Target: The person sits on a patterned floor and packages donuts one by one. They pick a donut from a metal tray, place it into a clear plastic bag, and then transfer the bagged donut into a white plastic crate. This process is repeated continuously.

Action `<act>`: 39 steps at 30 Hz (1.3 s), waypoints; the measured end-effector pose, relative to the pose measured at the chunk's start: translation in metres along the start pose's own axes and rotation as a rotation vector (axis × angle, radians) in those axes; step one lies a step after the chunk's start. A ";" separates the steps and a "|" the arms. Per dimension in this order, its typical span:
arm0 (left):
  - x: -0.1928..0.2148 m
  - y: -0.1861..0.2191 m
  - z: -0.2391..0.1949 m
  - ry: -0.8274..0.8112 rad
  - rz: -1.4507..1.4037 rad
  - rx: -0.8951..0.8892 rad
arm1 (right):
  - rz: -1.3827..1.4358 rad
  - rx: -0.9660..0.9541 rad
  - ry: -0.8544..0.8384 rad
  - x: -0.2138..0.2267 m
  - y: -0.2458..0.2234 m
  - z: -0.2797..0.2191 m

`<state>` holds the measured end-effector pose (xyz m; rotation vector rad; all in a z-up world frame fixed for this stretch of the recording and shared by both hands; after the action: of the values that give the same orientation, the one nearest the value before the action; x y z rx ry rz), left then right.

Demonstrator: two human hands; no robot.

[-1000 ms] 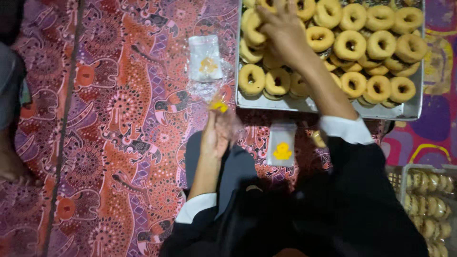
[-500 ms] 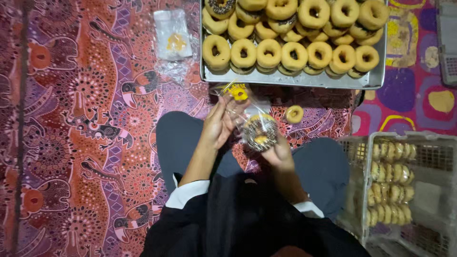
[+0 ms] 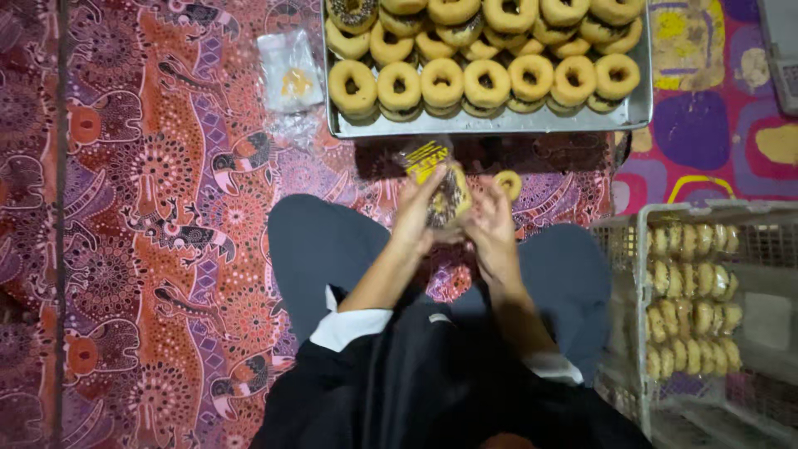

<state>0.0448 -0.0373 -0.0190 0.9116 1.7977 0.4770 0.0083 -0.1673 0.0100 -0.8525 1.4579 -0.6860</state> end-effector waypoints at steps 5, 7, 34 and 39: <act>0.011 -0.022 -0.010 -0.058 -0.116 0.177 | -0.810 0.599 -0.125 -0.022 -0.037 0.004; 0.019 -0.027 -0.024 -0.052 -0.011 0.109 | -1.160 0.692 -0.312 -0.028 -0.041 0.008; 0.022 0.006 -0.102 -0.313 0.084 -0.050 | -0.248 -0.069 -0.350 0.007 0.046 -0.071; 0.097 0.022 -0.114 0.487 0.790 -0.601 | -0.205 -0.098 0.021 -0.025 0.069 -0.033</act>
<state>-0.0698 0.0617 -0.0177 1.0933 1.4765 1.7576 -0.0325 -0.1108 -0.0310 -1.0844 1.4446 -0.7826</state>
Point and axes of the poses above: each hand's wrist, its own z-axis towards the middle knuckle, its own x-axis out of the back of the hand, y = z × x, the point moved 5 cm from there along z, towards the middle knuckle, and after that the axes turned 11 degrees about z, right-handed, at the moved point
